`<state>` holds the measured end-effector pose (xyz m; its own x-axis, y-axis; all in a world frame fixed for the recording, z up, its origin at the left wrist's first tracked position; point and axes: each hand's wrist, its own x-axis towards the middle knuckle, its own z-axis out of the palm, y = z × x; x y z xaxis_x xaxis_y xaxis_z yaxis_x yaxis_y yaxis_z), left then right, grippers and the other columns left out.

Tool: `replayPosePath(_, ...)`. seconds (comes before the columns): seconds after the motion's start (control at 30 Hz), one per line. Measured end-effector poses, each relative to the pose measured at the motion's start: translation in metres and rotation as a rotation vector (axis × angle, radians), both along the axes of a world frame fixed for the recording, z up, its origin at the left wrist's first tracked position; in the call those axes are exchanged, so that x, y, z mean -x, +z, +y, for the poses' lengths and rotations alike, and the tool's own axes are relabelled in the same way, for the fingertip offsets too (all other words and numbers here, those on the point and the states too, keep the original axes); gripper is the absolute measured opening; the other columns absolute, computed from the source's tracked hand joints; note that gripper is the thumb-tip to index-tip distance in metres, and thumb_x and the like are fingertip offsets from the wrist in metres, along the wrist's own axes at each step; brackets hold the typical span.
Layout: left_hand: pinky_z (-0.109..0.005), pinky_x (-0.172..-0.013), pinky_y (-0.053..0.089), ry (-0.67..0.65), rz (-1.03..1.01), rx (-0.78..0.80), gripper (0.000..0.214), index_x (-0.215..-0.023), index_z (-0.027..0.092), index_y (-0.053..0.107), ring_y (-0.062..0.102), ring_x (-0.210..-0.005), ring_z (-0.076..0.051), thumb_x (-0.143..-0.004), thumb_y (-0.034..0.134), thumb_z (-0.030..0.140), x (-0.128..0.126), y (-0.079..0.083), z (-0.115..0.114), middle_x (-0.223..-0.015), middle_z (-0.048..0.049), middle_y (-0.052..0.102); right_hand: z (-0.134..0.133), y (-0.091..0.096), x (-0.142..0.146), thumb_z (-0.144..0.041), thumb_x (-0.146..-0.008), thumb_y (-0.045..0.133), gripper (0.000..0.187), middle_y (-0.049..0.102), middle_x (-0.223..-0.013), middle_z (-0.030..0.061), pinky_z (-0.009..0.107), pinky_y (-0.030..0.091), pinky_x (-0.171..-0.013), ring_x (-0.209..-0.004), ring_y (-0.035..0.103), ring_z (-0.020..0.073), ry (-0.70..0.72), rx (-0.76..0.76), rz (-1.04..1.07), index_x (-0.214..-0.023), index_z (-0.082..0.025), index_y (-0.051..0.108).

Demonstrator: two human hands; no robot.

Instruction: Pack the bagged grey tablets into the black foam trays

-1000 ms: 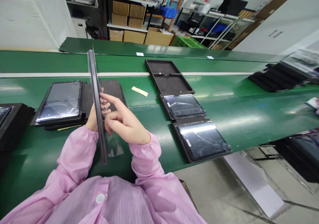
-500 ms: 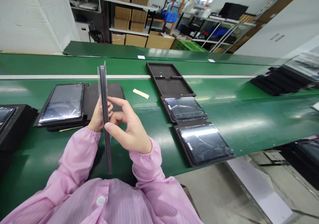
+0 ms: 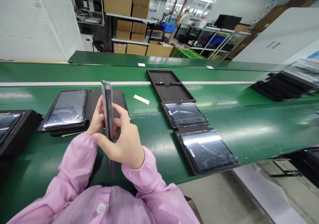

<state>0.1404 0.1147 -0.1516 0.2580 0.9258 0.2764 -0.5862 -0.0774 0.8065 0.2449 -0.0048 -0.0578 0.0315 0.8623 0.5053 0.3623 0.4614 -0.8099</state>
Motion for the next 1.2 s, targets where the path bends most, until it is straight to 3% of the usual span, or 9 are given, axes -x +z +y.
replayPosePath(0.13, -0.036, -0.115, 0.039, 0.166, 0.101, -0.167, 0.109, -0.147, 0.033, 0.041, 0.040, -0.144, -0.029, -0.053, 0.086, 0.065, 0.012, -0.001, 0.005, -0.153, -0.0078, 0.046, -0.007, 0.006, -0.011, -0.025, -0.082, 0.062, 0.032, 0.067, -0.070, -0.0007, 0.028, 0.047, -0.054, -0.055, 0.060, 0.0154, -0.143, -0.023, -0.280, -0.113, -0.021, 0.059)
replayPosePath(0.2, -0.036, -0.110, 0.044, 0.328, 0.156, -0.291, 0.108, -0.145, 0.035, 0.040, 0.046, -0.139, -0.029, -0.052, 0.087, 0.064, 0.019, 0.001, 0.004, -0.152, -0.0076, 0.045, -0.007, 0.005, -0.022, -0.022, -0.083, 0.060, 0.010, 0.067, -0.071, 0.0011, 0.029, 0.048, -0.058, -0.061, 0.063, 0.0172, -0.155, -0.058, -0.373, -0.092, -0.022, 0.065)
replayPosePath(0.27, -0.036, -0.098, 0.052, 0.519, 0.208, -0.434, 0.108, -0.142, 0.035, 0.040, 0.058, -0.124, -0.027, -0.050, 0.089, 0.062, 0.028, 0.007, -0.002, -0.139, -0.0086, 0.054, -0.004, 0.004, -0.036, -0.022, -0.083, 0.063, 0.004, 0.065, -0.072, 0.0020, 0.030, 0.049, -0.062, -0.067, 0.063, 0.0181, -0.126, -0.098, -0.396, -0.079, -0.021, 0.065)
replayPosePath(0.4, -0.030, -0.071, 0.052, 0.789, 0.366, -0.728, 0.085, -0.124, 0.029, 0.046, 0.058, -0.078, -0.016, -0.055, 0.092, 0.048, 0.042, 0.027, -0.015, -0.091, 0.0011, 0.055, 0.008, 0.004, -0.056, -0.020, -0.087, 0.065, 0.011, 0.052, -0.073, 0.0004, 0.028, 0.047, -0.062, -0.070, 0.054, 0.0153, 0.023, -0.159, -0.506, -0.094, -0.023, 0.073)
replayPosePath(0.57, -0.028, -0.066, 0.045, 0.886, 0.378, -1.001, 0.050, -0.108, 0.024, 0.044, 0.051, -0.073, -0.012, -0.077, 0.080, 0.040, 0.045, 0.041, -0.015, -0.086, 0.0018, 0.048, 0.016, 0.001, -0.064, -0.017, -0.097, 0.053, 0.033, 0.045, -0.075, 0.0001, 0.027, 0.044, -0.065, -0.072, 0.048, 0.0140, 0.087, -0.160, -0.541, -0.120, -0.031, 0.071)
replayPosePath(0.8, -0.026, -0.066, 0.042, 0.794, 0.254, -0.933, 0.039, -0.113, 0.032, 0.045, 0.051, -0.073, -0.011, -0.085, 0.072, 0.034, 0.038, 0.039, -0.013, -0.086, 0.0028, 0.051, 0.020, -0.008, -0.066, -0.024, -0.096, 0.059, 0.031, 0.048, -0.079, 0.0012, 0.031, 0.048, -0.067, -0.075, 0.050, 0.0153, 0.096, -0.127, -0.459, -0.121, -0.036, 0.071)
replayPosePath(0.97, -0.026, -0.063, 0.041, 0.789, 0.197, -0.910, 0.027, -0.109, 0.032, 0.049, 0.050, -0.070, -0.011, -0.088, 0.066, 0.030, 0.037, 0.041, -0.014, -0.081, 0.0033, 0.050, 0.019, -0.001, -0.063, -0.025, -0.094, 0.062, 0.027, 0.053, -0.083, 0.0014, 0.030, 0.053, -0.066, -0.074, 0.056, 0.0143, 0.088, -0.073, -0.376, -0.114, -0.037, 0.074)
replayPosePath(1.1, -0.031, -0.072, 0.048, 0.741, 0.312, -0.674, 0.062, -0.109, 0.028, 0.050, 0.054, -0.075, -0.014, -0.063, 0.088, 0.044, 0.036, 0.042, -0.023, -0.086, 0.0026, 0.050, 0.017, 0.006, -0.060, -0.021, -0.093, 0.061, 0.027, 0.067, -0.100, 0.0041, 0.031, 0.058, -0.076, -0.087, 0.067, 0.0165, 0.180, -0.141, -0.346, -0.115, -0.030, 0.073)
replayPosePath(1.2, -0.037, -0.086, 0.049, 0.655, 0.329, -0.492, 0.079, -0.120, 0.030, 0.048, 0.060, -0.090, -0.020, -0.056, 0.092, 0.045, 0.033, 0.045, -0.033, -0.098, -0.0007, 0.055, 0.013, 0.002, -0.059, -0.028, -0.087, 0.068, 0.016, 0.074, -0.093, 0.0035, 0.036, 0.062, -0.076, -0.083, 0.071, 0.0212, 0.098, -0.084, -0.283, -0.101, -0.027, 0.076)
